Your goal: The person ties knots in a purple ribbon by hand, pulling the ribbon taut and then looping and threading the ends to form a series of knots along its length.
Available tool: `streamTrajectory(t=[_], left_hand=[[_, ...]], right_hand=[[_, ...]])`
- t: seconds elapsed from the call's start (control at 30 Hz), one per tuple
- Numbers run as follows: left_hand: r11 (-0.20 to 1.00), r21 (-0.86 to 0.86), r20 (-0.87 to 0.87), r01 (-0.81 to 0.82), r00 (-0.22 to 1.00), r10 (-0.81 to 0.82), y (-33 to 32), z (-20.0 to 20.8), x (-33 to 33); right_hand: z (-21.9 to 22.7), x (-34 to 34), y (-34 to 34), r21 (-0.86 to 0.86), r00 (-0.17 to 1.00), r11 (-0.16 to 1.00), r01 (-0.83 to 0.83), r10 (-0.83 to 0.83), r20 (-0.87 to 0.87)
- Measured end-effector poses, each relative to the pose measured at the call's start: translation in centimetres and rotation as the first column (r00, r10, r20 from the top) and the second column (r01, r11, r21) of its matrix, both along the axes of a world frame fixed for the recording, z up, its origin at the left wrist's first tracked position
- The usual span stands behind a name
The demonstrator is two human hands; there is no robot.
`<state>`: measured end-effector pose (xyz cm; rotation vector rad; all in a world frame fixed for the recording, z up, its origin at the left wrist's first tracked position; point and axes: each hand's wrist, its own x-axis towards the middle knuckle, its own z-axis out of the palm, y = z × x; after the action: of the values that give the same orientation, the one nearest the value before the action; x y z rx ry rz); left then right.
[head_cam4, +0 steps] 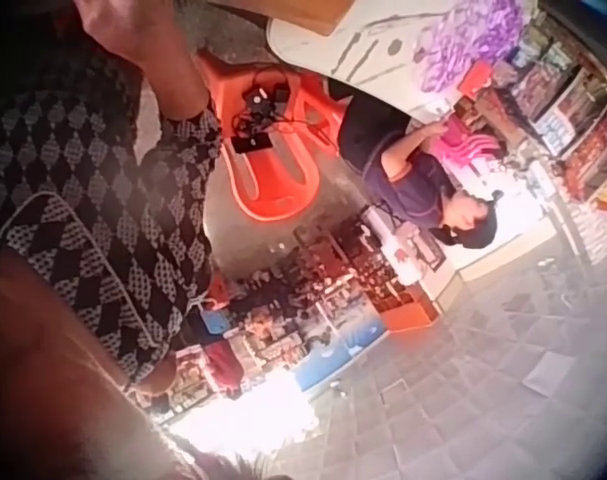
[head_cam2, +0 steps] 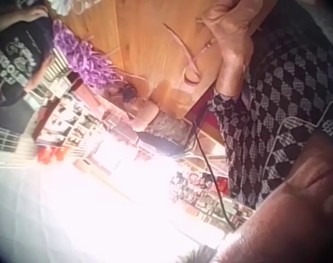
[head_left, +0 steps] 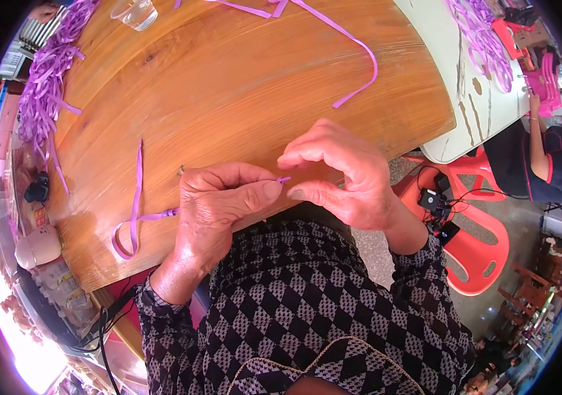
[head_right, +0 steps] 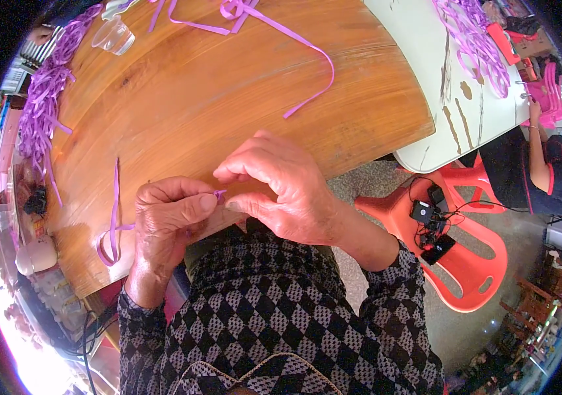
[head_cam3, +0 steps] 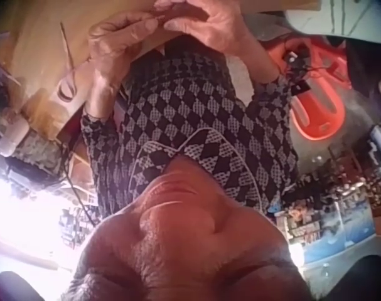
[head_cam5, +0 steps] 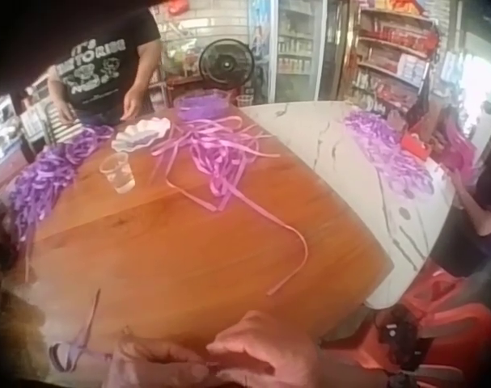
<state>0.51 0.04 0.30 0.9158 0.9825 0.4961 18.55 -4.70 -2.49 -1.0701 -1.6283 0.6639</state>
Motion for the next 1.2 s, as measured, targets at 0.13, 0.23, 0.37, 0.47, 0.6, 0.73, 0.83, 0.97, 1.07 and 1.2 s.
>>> streamTrajectory(t=[0.13,0.23,0.37,0.47,0.6,0.73,0.83,0.97,1.07,1.2], left_hand=[[0.999,0.019,-0.018,-0.034,0.999,0.034,-0.1,0.1,0.3],[0.996,-0.071,0.040,0.063,0.997,-0.060,0.3,0.1,-0.2],[0.985,-0.119,0.018,0.128,0.992,-0.126,0.8,0.0,-0.4],[0.983,-0.094,0.005,0.157,0.988,-0.157,0.5,0.7,-0.3],[0.982,-0.007,-0.038,0.189,0.981,-0.189,0.5,0.8,-0.7],[0.988,-0.072,-0.042,0.135,0.989,-0.138,0.1,0.5,-0.7],[0.996,-0.061,-0.019,0.061,0.998,-0.062,-0.1,0.0,-0.1],[1.000,-0.026,-0.045,0.009,0.999,-0.010,-0.4,-0.2,-0.1],[0.997,-0.008,-0.055,0.081,0.995,-0.082,-0.2,0.1,-0.3],[0.993,0.023,-0.077,0.112,0.991,-0.109,-0.3,0.3,-0.3]], right_hand=[[-0.2,-0.4,0.1,0.069,1.000,0.997,-0.023,0.023,0.003],[-0.5,-1.0,0.2,0.170,0.999,0.985,0.026,-0.031,0.027],[-0.9,-0.9,0.0,0.253,0.995,0.967,0.043,-0.064,0.077],[-0.7,-0.6,-0.2,0.237,0.997,0.971,0.025,-0.041,0.061],[-0.5,-0.2,-0.7,0.140,0.998,0.990,-0.014,0.023,-0.065],[-0.4,-0.2,-1.0,0.094,0.999,0.995,-0.021,0.026,-0.048],[-0.7,-0.3,-0.7,0.072,0.999,0.997,-0.021,0.023,-0.029],[-0.5,-0.4,-1.0,-0.050,0.998,0.999,-0.007,0.004,-0.059],[-0.6,-0.3,-0.9,-0.070,0.995,0.997,-0.040,0.034,-0.089],[-0.6,-0.3,-0.7,0.027,0.999,0.999,-0.034,0.035,-0.038]])
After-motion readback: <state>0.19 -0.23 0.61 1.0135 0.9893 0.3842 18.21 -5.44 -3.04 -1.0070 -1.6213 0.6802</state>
